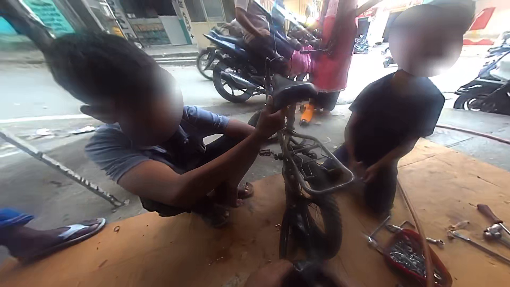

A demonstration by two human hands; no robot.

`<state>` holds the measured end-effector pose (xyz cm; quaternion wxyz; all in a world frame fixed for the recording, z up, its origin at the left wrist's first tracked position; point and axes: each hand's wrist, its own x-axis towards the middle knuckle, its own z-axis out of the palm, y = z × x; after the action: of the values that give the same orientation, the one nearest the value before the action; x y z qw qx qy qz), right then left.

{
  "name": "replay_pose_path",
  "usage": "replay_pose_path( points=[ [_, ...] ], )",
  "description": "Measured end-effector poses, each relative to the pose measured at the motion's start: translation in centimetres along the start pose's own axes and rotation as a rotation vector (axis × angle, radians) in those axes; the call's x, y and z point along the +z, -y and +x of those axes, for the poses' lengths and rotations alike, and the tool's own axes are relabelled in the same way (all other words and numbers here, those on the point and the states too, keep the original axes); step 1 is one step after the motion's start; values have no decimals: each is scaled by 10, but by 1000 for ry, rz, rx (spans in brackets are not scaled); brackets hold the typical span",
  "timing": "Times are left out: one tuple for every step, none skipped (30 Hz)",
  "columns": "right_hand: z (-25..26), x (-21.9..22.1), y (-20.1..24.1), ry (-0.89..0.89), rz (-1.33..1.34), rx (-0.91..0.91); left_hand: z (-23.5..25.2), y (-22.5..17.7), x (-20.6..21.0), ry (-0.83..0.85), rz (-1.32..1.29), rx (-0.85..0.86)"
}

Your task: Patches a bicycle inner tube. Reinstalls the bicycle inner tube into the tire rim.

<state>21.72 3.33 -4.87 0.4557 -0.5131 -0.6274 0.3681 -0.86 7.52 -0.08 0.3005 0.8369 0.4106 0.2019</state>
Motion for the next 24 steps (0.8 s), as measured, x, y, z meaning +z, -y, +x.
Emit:
replay_pose_path(
  points=[
    [9, -18, 4, -35, -138, -26, -2, 1, -2, 11, -43, -8],
    [21, -35, 9, -108, -258, -73, -3, 1, -4, 15, -70, -11],
    [34, -47, 14, -203, -369, -143, -3, 1, -5, 22, -76, -19],
    [51, -56, 18, -286, -467, -231, -2, 1, -6, 26, -59, -26],
    [69, -60, 23, -336, -549, -325, 1, 0, -7, 28, -23, -32],
    [87, -60, 27, -337, -617, -403, 4, -3, -8, 33, 16, -40],
    [105, -60, 32, -302, -674, -460, 8, -8, -10, 45, 55, -53],
    [122, -59, 35, -256, -730, -502, 13, -16, -11, 60, 89, -68],
    [138, -59, 36, -207, -796, -526, 18, -24, -12, 66, 116, -82],
    [150, -59, 35, -164, -853, -543, 21, -31, -12, 62, 139, -85],
    [159, -59, 32, -140, -892, -564, 22, -34, -11, 38, 156, -83],
    [164, -59, 31, -119, -916, -577, 21, -36, -10, -10, 158, -84],
    [167, -59, 32, -97, -935, -579, 20, -34, -8, -87, 147, -95],
    [168, -60, 34, -78, -947, -575, 18, -34, -5, -171, 106, -127],
    [170, -61, 35, -76, -940, -580, 14, -34, -1, -244, 42, -181],
    [173, -61, 32, -94, -916, -595, 8, -35, 4, -302, -40, -238],
    [175, -60, 28, -113, -882, -605, 2, -36, 10, -343, -126, -277],
    [176, -60, 24, -133, -857, -610, -3, -35, 17, -375, -204, -292],
    [176, -61, 23, -155, -838, -618, -7, -31, 25, -400, -266, -301],
    [175, -62, 23, -178, -821, -626, -10, -24, 31, -425, -314, -317],
    [173, -63, 24, -195, -796, -632, -13, -17, 35, -459, -358, -348],
    [170, -63, 26, -197, -764, -617, -17, -8, 38, -500, -390, -391],
    [167, -62, 27, -197, -730, -596, -20, 0, 38, -545, -413, -434],
    [166, -61, 27, -198, -711, -574, -23, 8, 35, -588, -421, -463]
  ],
)
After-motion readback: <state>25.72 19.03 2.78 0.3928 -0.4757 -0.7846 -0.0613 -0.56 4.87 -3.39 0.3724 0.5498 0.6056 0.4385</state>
